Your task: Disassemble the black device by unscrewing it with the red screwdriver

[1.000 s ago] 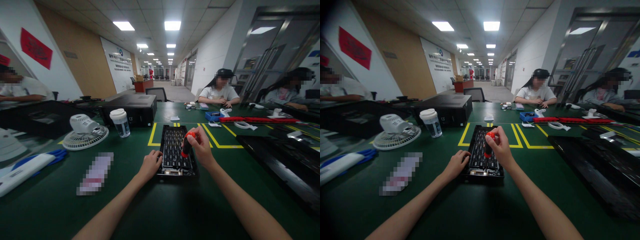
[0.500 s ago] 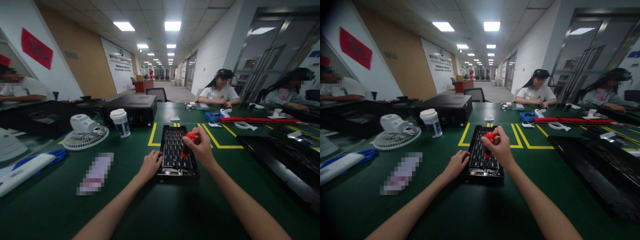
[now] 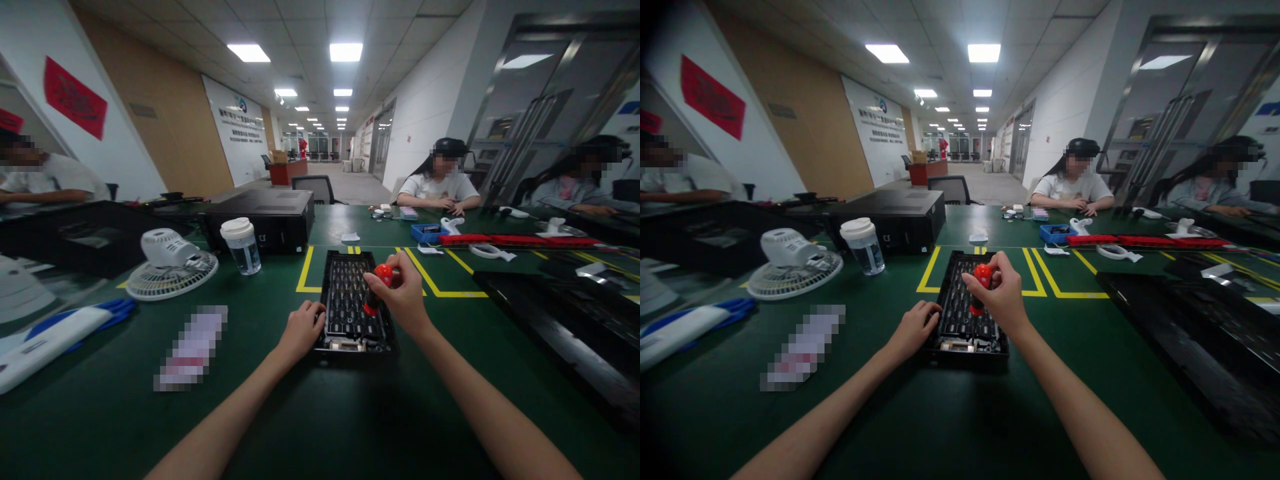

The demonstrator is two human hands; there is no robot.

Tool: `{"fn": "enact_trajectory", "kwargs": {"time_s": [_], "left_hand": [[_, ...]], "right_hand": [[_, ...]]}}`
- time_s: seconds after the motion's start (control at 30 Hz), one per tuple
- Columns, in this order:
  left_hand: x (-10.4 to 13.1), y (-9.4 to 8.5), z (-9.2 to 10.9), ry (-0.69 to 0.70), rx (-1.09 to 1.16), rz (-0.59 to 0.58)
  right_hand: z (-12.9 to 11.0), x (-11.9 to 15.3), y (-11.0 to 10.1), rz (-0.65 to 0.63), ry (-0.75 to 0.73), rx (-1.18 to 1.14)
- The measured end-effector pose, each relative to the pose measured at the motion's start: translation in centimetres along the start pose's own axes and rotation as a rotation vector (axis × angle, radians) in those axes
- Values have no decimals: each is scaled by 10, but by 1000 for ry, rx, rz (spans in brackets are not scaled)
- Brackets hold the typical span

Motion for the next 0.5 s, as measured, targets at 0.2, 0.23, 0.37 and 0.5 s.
{"fn": "enact_trajectory", "kwargs": {"time_s": [0.2,0.23,0.37,0.5], "left_hand": [[-1,0,0,-5,-7,-5],[-1,0,0,0,-7,-3],[-1,0,-1,12,-16,1],[-1,1,-1,-7,-31,-7]], "right_hand": [[-7,-1,1,-62,-95,120],[-7,-2,2,-86,-111,121],[-5,-2,5,-151,-89,18],[2,-3,11,-193,16,-192]]}}
Point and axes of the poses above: each hand's wrist, its own x-axis away from the middle knuckle, its own y-axis out of the palm, z = x × y, the point moved 4 cm from there along -x, towards the middle knuckle, and after that the axes turned 4 degrees about -z, right-handed, at the moved point
